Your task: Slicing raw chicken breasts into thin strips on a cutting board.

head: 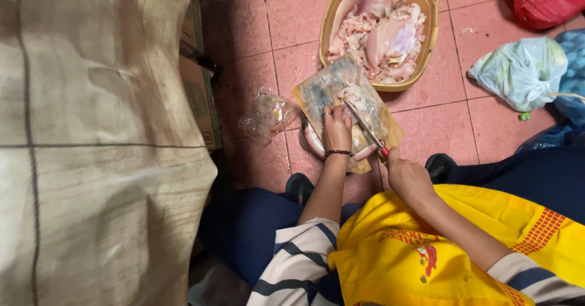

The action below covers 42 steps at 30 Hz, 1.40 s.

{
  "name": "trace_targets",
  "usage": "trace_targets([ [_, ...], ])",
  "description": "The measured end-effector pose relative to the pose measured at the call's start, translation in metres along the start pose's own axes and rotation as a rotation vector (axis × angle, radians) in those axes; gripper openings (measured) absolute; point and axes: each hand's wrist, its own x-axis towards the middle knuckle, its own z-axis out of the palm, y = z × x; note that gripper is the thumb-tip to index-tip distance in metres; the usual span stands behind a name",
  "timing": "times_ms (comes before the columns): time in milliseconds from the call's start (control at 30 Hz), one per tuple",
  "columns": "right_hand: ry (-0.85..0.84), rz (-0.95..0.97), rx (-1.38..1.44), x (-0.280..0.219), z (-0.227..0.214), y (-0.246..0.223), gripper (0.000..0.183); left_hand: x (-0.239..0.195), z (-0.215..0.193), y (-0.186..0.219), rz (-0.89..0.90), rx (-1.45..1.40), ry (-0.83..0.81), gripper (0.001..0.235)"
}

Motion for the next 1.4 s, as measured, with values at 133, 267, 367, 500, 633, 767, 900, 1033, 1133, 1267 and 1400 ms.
trace_targets([
  [133,-0.026,0.031,0.049,-0.029,-0.036,-0.023,0.028,0.003,-0.008,0.009,-0.001,-0.041,0.001,0.027],
  [267,-0.035,0.036,0.069,-0.031,-0.041,-0.027,0.026,0.005,0.001,0.002,-0.006,-0.032,0.002,0.029],
  [367,-0.054,0.033,0.036,-0.03,-0.04,-0.027,0.025,0.004,0.007,-0.002,-0.001,-0.006,0.007,0.031],
  [500,-0.086,0.017,0.125,-0.004,-0.015,-0.014,0.028,0.003,0.007,0.0,0.004,0.003,0.023,0.033],
  [633,-0.149,0.064,0.294,0.018,-0.041,-0.059,0.03,-0.001,0.011,-0.003,0.009,0.01,0.017,0.034],
  [767,-0.035,-0.027,0.117,0.04,-0.034,-0.056,0.022,0.013,0.015,-0.006,0.014,-0.017,0.065,0.033],
  [900,-0.12,0.016,0.175,-0.035,-0.065,-0.057,0.029,0.007,0.007,-0.003,0.022,-0.039,0.085,0.033],
  [1033,-0.113,0.046,0.165,-0.039,-0.017,-0.014,0.035,0.005,0.018,-0.02,0.02,-0.07,0.137,0.041],
  [1133,-0.053,0.015,0.084,-0.021,-0.012,-0.003,0.028,0.006,0.012,-0.017,0.026,-0.131,0.142,0.041],
  [1267,-0.032,-0.01,0.073,-0.025,-0.037,-0.026,0.033,0.004,0.008,-0.012,0.019,-0.126,0.139,0.037],
  [1400,-0.085,-0.016,0.067,-0.019,-0.032,-0.035,0.039,0.008,0.009,-0.011,-0.037,-0.115,0.1,0.039],
])
